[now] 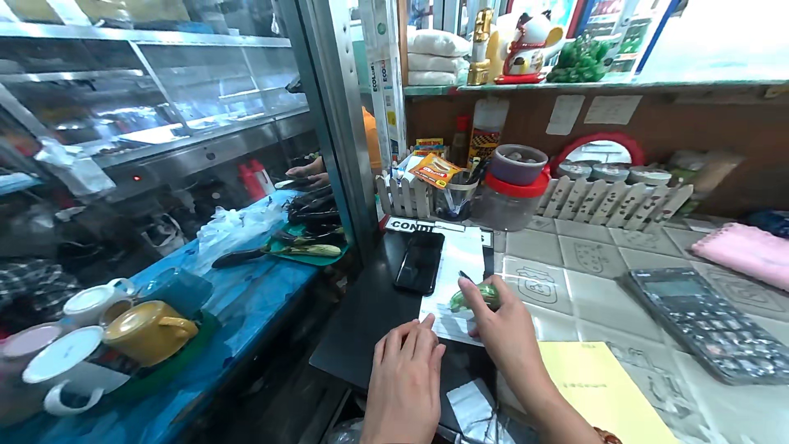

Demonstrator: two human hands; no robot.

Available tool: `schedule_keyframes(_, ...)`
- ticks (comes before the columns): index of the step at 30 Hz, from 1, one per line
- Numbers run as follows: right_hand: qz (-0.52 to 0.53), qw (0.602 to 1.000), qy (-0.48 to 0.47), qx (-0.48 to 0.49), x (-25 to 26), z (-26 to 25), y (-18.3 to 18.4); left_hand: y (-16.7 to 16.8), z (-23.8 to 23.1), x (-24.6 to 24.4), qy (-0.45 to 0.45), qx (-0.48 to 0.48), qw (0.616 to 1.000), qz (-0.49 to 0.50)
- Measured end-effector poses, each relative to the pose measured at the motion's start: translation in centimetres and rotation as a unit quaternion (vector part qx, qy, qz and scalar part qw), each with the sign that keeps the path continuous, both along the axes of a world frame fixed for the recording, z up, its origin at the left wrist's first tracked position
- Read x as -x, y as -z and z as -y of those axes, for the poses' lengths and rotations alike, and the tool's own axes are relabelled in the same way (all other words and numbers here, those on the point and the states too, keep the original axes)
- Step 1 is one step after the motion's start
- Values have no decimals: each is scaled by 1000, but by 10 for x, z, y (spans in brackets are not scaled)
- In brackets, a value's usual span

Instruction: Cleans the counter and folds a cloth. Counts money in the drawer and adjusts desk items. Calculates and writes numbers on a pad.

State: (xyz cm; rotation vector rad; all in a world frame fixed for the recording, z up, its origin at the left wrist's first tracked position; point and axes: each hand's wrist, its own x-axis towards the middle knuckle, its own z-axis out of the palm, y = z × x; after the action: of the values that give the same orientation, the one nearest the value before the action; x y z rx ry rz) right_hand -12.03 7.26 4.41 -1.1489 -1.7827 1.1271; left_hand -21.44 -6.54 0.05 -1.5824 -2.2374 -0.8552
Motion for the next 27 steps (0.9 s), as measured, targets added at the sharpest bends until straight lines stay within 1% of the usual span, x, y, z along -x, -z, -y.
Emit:
schedule_keyframes(3, -8, 1000, 3, 6, 1, 0, 0, -6, -3, 5, 14, 35, 997, -71)
schedule_keyframes(5, -9, 1000, 3, 8, 1, 0, 1, -8, -5, 8, 13, 48, 995, -85)
schedule_keyframes(7, -13, 1000, 2, 10, 1, 0, 2, -11, -6, 9, 10, 55, 997, -56)
schedule_keyframes(10, -14, 1000, -6, 13, 0, 0, 2, -8, -7, 13, 17, 33, 998, 53)
schedule_keyframes(12, -7, 1000, -14, 11, 0, 0, 2, -4, -5, 17, 20, 18, 996, 90)
schedule_keyframes(19, 105, 993, -18, -48, 4, 3, 3, -2, -6, 12, -3, 20, 999, 29)
schedule_keyframes(23, 130, 989, -26, -59, 5, 4, 1, -2, -6, 11, -11, 15, 1000, 23)
schedule_keyframes(27, 145, 985, -19, -92, 7, 5, 1, -1, -7, 10, -15, 14, 1000, 17)
